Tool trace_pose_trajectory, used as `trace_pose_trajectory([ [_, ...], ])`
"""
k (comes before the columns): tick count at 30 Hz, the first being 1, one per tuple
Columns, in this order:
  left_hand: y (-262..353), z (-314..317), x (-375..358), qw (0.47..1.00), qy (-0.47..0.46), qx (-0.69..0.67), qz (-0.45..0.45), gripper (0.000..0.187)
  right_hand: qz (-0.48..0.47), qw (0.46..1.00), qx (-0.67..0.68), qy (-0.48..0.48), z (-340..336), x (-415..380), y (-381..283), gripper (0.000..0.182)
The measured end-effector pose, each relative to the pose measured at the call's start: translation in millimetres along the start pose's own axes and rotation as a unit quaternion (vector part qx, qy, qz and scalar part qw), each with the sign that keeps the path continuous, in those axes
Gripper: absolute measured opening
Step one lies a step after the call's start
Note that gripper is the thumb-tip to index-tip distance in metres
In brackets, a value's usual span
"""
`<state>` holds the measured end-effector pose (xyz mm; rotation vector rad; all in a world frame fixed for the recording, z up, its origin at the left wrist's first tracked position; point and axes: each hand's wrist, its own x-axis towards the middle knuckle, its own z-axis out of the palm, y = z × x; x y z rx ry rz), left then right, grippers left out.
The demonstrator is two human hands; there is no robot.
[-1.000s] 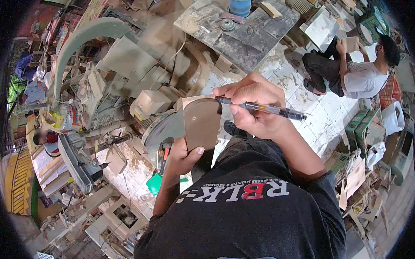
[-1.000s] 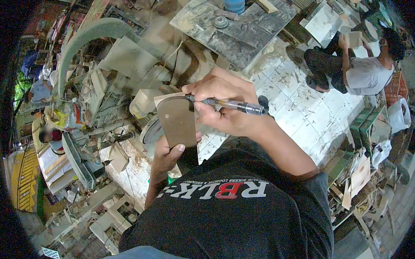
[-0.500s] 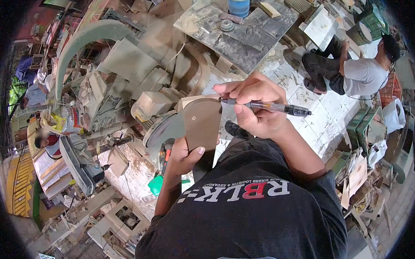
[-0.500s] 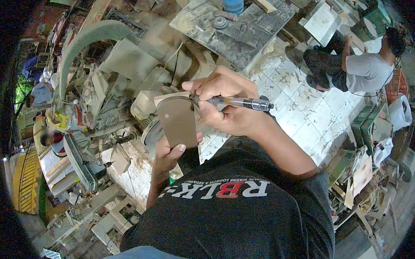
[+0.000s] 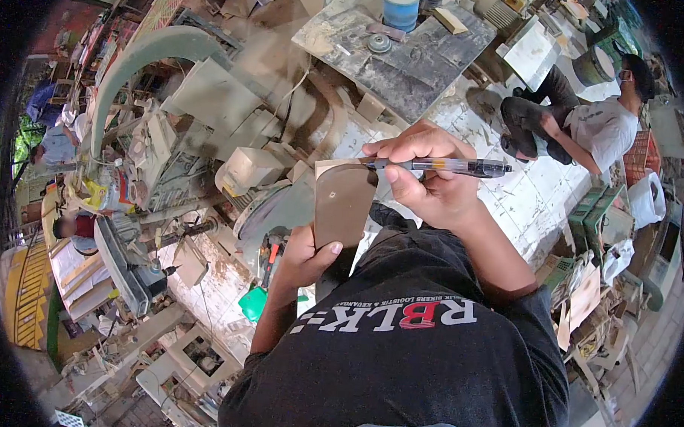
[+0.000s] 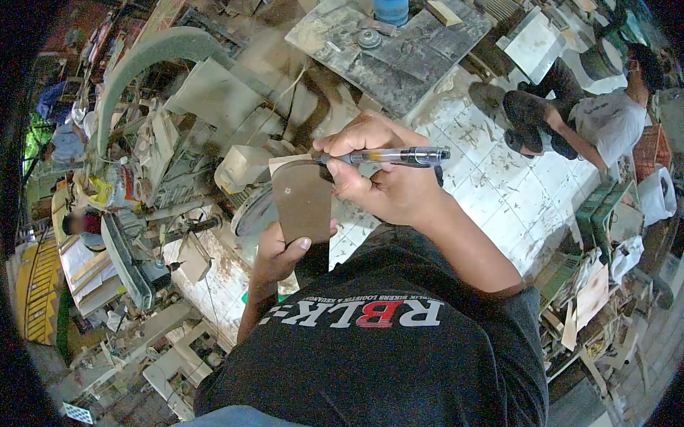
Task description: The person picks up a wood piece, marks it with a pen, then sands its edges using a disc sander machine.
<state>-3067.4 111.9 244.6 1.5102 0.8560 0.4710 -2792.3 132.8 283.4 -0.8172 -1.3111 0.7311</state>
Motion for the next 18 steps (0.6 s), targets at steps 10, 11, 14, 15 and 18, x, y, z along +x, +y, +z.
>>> trace_pose_trajectory([
  [10, 1.2, -5.7, -4.3, 0.997, -0.04, 0.066, 0.001, 0.038, -0.021, 0.995, -0.063, -0.081, -5.8, 3.6, -3.5, 0.019],
  [11, 2.3, -5.2, -4.2, 0.997, -0.038, 0.064, 0.003, 0.038, -0.023, 0.995, -0.056, -0.081, -6.1, 3.0, -2.8, 0.018],
  [14, 0.3, -5.9, -5.2, 0.998, -0.037, 0.052, -0.008, 0.039, -0.019, 0.994, -0.071, -0.075, -4.7, 2.5, -5.2, 0.017],
  [15, -1.9, -6.8, -5.5, 0.998, -0.04, 0.041, -0.02, 0.039, -0.021, 0.994, -0.071, -0.076, -4.9, 1.3, -5.5, 0.017],
  [18, -12.7, -15.0, -6.5, 0.997, -0.04, 0.072, -0.009, 0.039, -0.003, 0.995, -0.068, -0.066, -1.7, -5.4, -1.8, 0.015],
])
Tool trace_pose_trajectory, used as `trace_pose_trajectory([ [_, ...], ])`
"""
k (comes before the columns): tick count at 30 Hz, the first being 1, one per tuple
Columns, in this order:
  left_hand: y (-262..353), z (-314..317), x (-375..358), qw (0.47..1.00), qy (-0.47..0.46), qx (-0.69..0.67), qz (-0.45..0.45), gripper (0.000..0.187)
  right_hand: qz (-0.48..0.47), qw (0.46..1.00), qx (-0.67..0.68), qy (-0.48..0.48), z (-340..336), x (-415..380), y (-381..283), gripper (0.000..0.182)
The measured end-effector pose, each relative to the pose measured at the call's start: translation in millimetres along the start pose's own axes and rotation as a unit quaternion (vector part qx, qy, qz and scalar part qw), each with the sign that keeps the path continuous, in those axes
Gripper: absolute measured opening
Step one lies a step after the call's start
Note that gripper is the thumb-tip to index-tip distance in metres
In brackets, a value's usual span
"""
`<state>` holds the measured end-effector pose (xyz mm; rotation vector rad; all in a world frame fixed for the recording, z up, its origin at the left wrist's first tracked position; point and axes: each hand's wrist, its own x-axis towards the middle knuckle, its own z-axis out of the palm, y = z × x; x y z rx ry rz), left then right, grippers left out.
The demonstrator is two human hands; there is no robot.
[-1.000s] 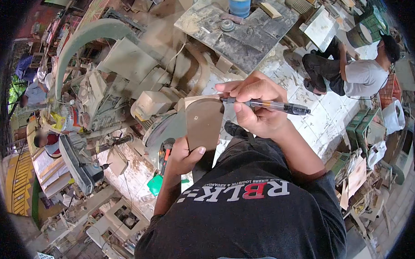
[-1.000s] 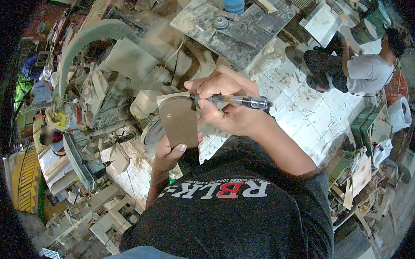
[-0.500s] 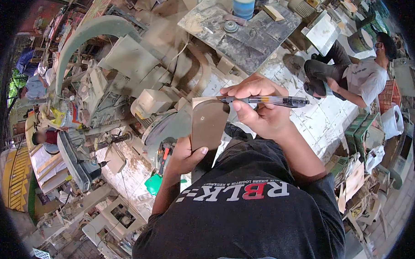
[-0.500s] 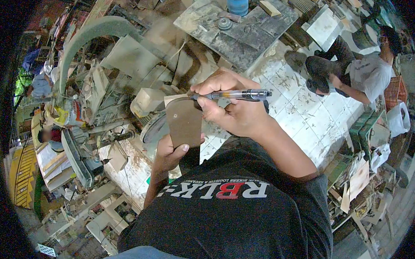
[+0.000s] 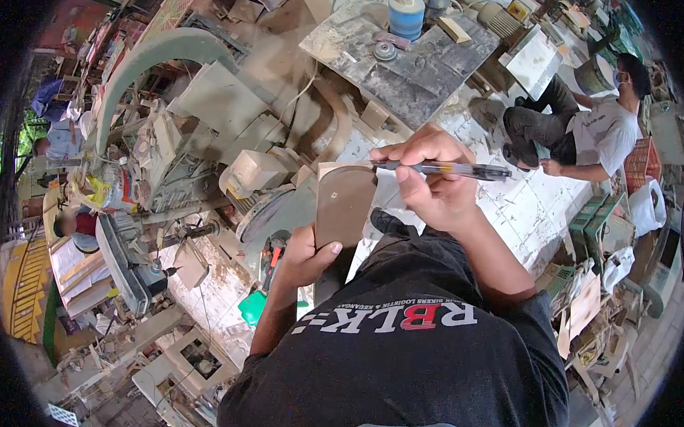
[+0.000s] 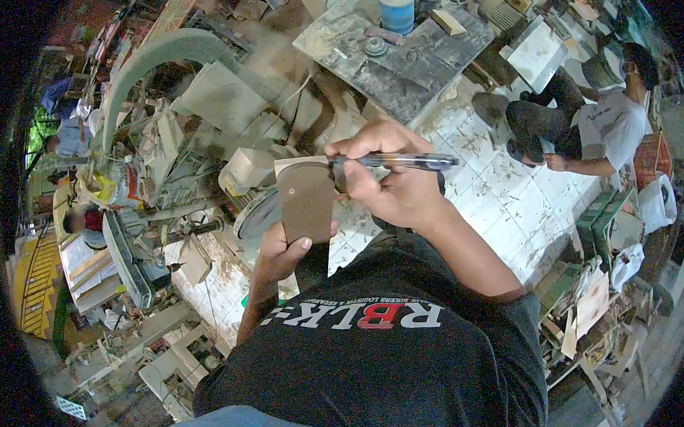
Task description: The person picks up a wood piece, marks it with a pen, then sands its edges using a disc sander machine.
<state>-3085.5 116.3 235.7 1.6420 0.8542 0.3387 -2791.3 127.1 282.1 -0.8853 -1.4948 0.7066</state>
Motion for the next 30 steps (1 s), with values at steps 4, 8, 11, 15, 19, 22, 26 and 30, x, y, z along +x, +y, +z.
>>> trace_pose_trajectory([
  [4, -10.1, -4.8, -1.7, 0.994, 0.054, -0.083, -0.047, 0.039, 0.001, 0.986, 0.142, 0.092, 12.6, -5.9, 8.0, 0.009],
  [8, -6.5, -15.4, 16.2, 0.991, 0.121, -0.058, 0.027, 0.036, 0.1, 0.99, 0.085, 0.059, 9.4, -12.8, 8.0, 0.015],
  [11, 0.6, -19.1, 41.7, 0.975, 0.215, -0.017, 0.056, 0.039, 0.237, 0.97, 0.044, -0.005, 31.0, -34.0, 7.0, 0.031],
  [15, 20.6, -23.1, 84.7, 0.922, 0.351, -0.032, 0.162, 0.039, 0.177, 0.952, -0.211, -0.132, 61.2, -45.4, 18.8, 0.07],
  [19, 6.4, -15.7, 110.2, 0.887, 0.378, -0.2, 0.171, 0.036, 0.144, 0.942, -0.281, -0.115, 80.8, -54.7, 32.3, 0.075],
  [22, -22.4, -6.0, 118.0, 0.827, 0.344, -0.418, 0.155, 0.054, 0.14, 0.938, -0.284, -0.142, 74.1, -54.2, 40.3, 0.066],
  [26, -50.8, -0.9, 114.7, 0.742, 0.294, -0.586, 0.139, 0.071, 0.152, 0.938, -0.281, -0.133, 73.1, -67.3, 52.2, 0.063],
  [30, -59.9, -13.4, 98.4, 0.769, 0.337, -0.535, 0.088, 0.08, 0.284, 0.933, -0.201, -0.087, 64.0, -82.4, 64.4, 0.062],
])
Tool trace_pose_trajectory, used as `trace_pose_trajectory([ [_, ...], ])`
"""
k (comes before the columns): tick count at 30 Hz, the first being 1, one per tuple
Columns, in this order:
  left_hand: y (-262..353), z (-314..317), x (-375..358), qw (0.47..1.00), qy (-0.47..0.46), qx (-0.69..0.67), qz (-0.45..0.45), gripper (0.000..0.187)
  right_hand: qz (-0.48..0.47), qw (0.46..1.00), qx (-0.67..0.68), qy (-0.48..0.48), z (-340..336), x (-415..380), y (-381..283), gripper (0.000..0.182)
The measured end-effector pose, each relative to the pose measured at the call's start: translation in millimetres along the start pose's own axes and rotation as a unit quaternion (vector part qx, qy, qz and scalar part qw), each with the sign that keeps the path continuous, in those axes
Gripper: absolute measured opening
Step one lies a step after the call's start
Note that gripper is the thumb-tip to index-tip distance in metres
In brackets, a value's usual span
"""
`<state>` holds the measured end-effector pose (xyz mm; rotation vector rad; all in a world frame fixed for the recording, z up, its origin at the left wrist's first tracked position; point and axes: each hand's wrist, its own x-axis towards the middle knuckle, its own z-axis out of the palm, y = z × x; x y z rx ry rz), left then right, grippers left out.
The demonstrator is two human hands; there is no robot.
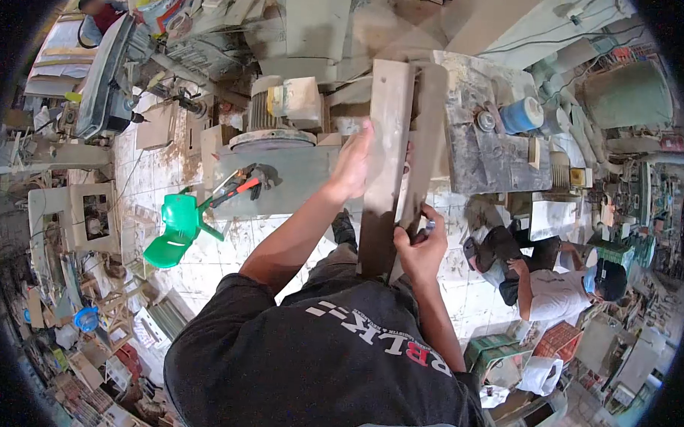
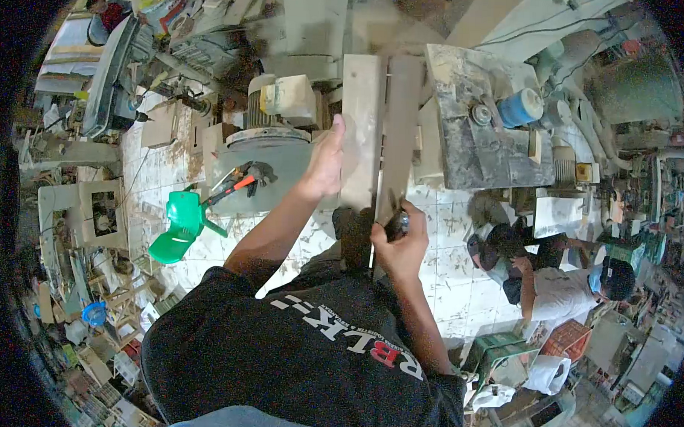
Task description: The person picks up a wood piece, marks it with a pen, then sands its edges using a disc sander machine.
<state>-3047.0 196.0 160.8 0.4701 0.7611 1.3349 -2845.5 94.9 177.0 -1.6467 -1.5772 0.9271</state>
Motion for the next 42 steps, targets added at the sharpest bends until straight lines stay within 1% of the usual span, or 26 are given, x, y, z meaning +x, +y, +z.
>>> trace_pose_trajectory([
  [1, 5.4, -2.3, -2.6, 0.998, -0.044, -0.03, -0.047, 0.08, 0.009, 0.999, 0.031, 0.016, -0.4, 1.8, 11.9, 0.062],
  [2, 4.9, -5.0, -1.7, 0.997, -0.052, -0.046, -0.042, 0.082, 0.023, 0.998, 0.05, 0.024, -5.8, 6.1, 6.4, 0.062],
  [3, 5.2, -7.3, -1.3, 0.997, -0.052, -0.044, -0.041, 0.082, 0.057, 0.995, 0.073, 0.028, -11.4, 9.2, -1.1, 0.058],
  [5, 6.0, -9.4, -1.4, 0.997, -0.049, -0.035, -0.054, 0.082, 0.086, 0.99, 0.104, 0.029, -16.6, 14.7, 21.8, 0.055],
  [7, 2.1, -13.1, 0.0, 0.996, -0.051, -0.037, -0.059, 0.081, 0.074, 0.992, 0.093, 0.032, -23.7, 16.6, 36.8, 0.055],
  [13, -0.7, -9.1, 4.5, 0.994, -0.082, -0.032, -0.062, 0.081, 0.045, 0.995, 0.075, 0.042, -30.1, 16.4, 41.6, 0.054],
  [16, 0.9, -6.7, 8.4, 0.992, -0.102, -0.03, -0.066, 0.08, 0.082, 0.991, 0.104, 0.021, -33.1, 17.6, 18.0, 0.054],
  [19, 3.2, -4.4, 13.7, 0.99, -0.119, -0.035, -0.073, 0.08, 0.07, 0.992, 0.1, 0.007, -35.0, 20.4, 18.9, 0.055],
  [21, 7.5, -1.9, 15.9, 0.988, -0.125, -0.042, -0.076, 0.08, 0.074, 0.99, 0.124, 0.002, -35.5, 23.2, 18.0, 0.056],
  [23, 13.5, 2.3, 17.4, 0.985, -0.117, -0.066, -0.105, 0.081, 0.052, 0.99, 0.13, 0.016, -32.7, 24.7, 26.4, 0.058],
  [27, 25.3, 11.6, 18.9, 0.991, -0.105, -0.014, -0.079, 0.08, 0.023, 0.994, 0.106, 0.029, -33.0, 26.3, 23.8, 0.06],
  [29, 28.6, 11.3, 21.0, 0.99, -0.11, 0.009, -0.083, 0.08, 0.038, 0.994, 0.102, 0.023, -36.3, 26.8, 13.6, 0.06],
  [33, 33.5, 11.8, 21.0, 0.991, -0.116, 0.023, -0.07, 0.081, 0.034, 0.989, 0.141, 0.034, -35.2, 26.8, 2.6, 0.06],
  [35, 33.2, 10.5, 21.8, 0.989, -0.12, -0.029, -0.08, 0.081, 0.032, 0.991, 0.126, 0.033, -32.9, 27.2, 8.9, 0.061],
  [38, 38.1, 9.7, 24.0, 0.99, -0.128, 0.014, -0.066, 0.083, 0.007, 0.994, 0.099, 0.036, -29.8, 29.9, 11.1, 0.062],
  [39, 40.2, 9.0, 25.6, 0.99, -0.127, 0.014, -0.066, 0.083, 0.008, 0.994, 0.099, 0.035, -30.5, 29.6, 7.4, 0.062],
  [41, 46.0, 7.2, 30.8, 0.991, -0.106, 0.0, -0.081, 0.083, 0.06, 0.991, 0.12, 0.01, -32.4, 28.8, -1.2, 0.063],
  [42, 50.5, 6.7, 34.0, 0.991, -0.102, -0.002, -0.084, 0.083, 0.003, 0.995, 0.092, 0.038, -27.9, 29.8, 6.2, 0.062],
])
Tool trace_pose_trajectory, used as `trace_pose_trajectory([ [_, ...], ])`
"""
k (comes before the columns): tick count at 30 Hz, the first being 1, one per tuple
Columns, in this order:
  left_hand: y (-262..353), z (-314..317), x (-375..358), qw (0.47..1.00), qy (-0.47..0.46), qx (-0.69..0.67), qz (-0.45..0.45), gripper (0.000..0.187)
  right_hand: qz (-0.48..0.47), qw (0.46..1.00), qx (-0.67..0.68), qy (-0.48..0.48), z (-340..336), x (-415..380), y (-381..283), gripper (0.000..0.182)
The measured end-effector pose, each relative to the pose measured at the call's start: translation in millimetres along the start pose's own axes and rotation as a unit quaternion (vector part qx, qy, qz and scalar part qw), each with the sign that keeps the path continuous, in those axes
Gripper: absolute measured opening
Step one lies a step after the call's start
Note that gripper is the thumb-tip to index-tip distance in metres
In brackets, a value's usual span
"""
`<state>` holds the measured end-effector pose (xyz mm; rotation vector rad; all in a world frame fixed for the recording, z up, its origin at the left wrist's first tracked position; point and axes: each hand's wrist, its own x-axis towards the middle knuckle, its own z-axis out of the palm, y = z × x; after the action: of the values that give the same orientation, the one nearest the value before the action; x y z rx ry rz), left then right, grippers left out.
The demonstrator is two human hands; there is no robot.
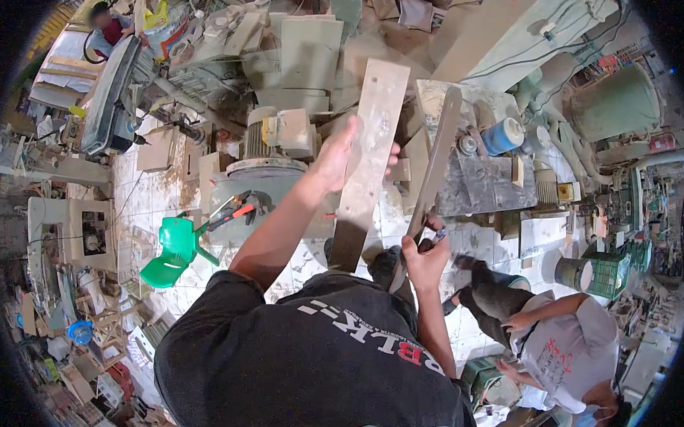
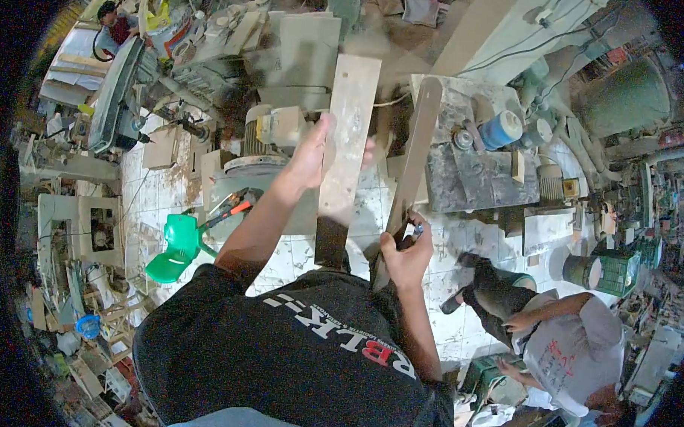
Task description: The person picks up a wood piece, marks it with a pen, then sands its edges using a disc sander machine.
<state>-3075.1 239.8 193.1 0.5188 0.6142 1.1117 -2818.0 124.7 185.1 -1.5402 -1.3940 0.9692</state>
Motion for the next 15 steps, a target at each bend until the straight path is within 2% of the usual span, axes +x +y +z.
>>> trace_pose_trajectory([
  [3, 18.7, -11.6, 14.0, 0.999, 0.04, -0.015, -0.007, 0.084, -0.022, 1.0, 0.0, 0.003, 3.0, 1.9, 16.1, 0.061],
  [4, 23.9, -21.1, 22.5, 0.999, 0.043, -0.027, -0.015, 0.085, -0.01, 1.0, -0.011, 0.002, 2.1, 1.0, 13.4, 0.059],
  [5, 26.8, -28.5, 26.9, 0.998, 0.046, -0.038, -0.024, 0.086, 0.019, 0.999, 0.044, -0.008, 4.6, -0.3, 2.1, 0.059],
  [6, 31.8, -29.6, 27.1, 0.997, 0.054, -0.042, -0.034, 0.086, -0.006, 0.999, 0.032, 0.002, 7.1, 0.5, 5.4, 0.058],
  [7, 40.3, -26.9, 27.9, 0.997, 0.077, -0.019, -0.014, 0.086, -0.033, 0.999, 0.021, 0.013, 8.1, 0.5, 8.4, 0.058],
  [11, 52.1, -32.8, 28.8, 0.993, 0.117, 0.004, 0.03, 0.088, -0.028, 0.999, 0.031, 0.017, 12.0, -4.4, -10.0, 0.056],
  [15, 55.5, -38.9, 22.3, 0.994, 0.096, -0.027, 0.044, 0.086, -0.03, 0.999, 0.018, 0.005, 15.1, -2.6, -16.8, 0.057],
])
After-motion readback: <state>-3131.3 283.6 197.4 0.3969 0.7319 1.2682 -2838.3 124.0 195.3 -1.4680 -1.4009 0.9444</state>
